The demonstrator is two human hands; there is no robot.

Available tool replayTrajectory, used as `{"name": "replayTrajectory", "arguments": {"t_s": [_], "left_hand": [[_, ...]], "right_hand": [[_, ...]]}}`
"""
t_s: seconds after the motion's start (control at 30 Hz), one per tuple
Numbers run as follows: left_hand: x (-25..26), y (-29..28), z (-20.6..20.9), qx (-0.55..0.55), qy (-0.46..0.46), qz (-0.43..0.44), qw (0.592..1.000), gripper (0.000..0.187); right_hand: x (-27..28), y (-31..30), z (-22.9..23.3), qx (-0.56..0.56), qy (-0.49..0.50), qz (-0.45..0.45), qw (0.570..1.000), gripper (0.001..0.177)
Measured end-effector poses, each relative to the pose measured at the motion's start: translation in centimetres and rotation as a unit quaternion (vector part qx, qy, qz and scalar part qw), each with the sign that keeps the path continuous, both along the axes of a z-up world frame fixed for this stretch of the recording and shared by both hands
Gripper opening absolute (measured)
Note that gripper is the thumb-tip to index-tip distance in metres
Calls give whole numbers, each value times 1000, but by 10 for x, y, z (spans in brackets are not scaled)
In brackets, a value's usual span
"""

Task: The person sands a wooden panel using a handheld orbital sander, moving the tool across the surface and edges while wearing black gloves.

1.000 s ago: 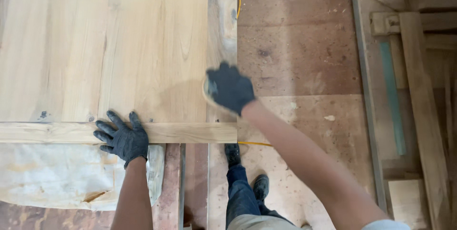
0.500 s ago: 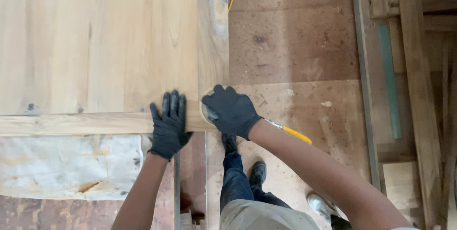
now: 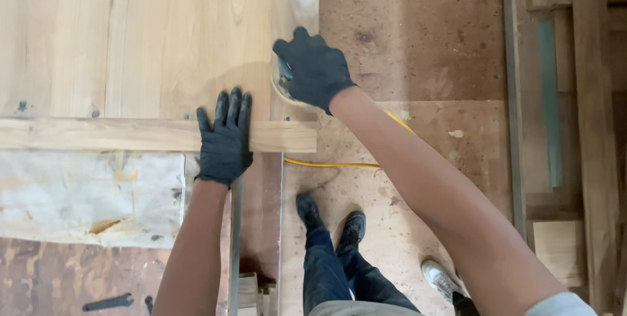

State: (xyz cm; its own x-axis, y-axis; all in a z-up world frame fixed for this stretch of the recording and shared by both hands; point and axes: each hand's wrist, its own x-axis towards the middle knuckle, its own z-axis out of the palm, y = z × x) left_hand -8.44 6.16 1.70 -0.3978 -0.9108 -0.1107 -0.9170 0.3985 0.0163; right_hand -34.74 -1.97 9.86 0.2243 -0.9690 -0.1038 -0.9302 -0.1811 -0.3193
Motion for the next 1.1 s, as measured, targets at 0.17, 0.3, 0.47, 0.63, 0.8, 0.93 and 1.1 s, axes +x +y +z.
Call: {"name": "replayTrajectory", "arguments": {"t_s": [0.17, 0.3, 0.47, 0.63, 0.8, 0.93, 1.1], "left_hand": [[-7, 5, -20, -200, -665, -40, 718, 85], [-13, 11, -14, -76, -5, 92, 993, 88], [-19, 18, 0, -62, -11, 107, 992, 116], [-14, 18, -14, -24, -18, 117, 993, 121], [7, 26, -16, -54, 26, 97, 993, 104], [16, 22, -14, -67, 43, 94, 992, 106], [21, 17, -20, 24, 60, 116, 991, 108]], "right_hand": [[6, 75, 3, 18, -14, 38, 999, 47], [4, 125, -6, -91, 6, 64, 994, 50], [7, 72, -3, -58, -5, 20, 998, 50], [20, 52, -2, -2, 3, -16, 1000, 54], [34, 103, 4, 32, -16, 15, 999, 46], [43, 93, 7, 39, -7, 23, 999, 40], [59, 26, -8, -1, -1, -30, 1000, 49]]}}
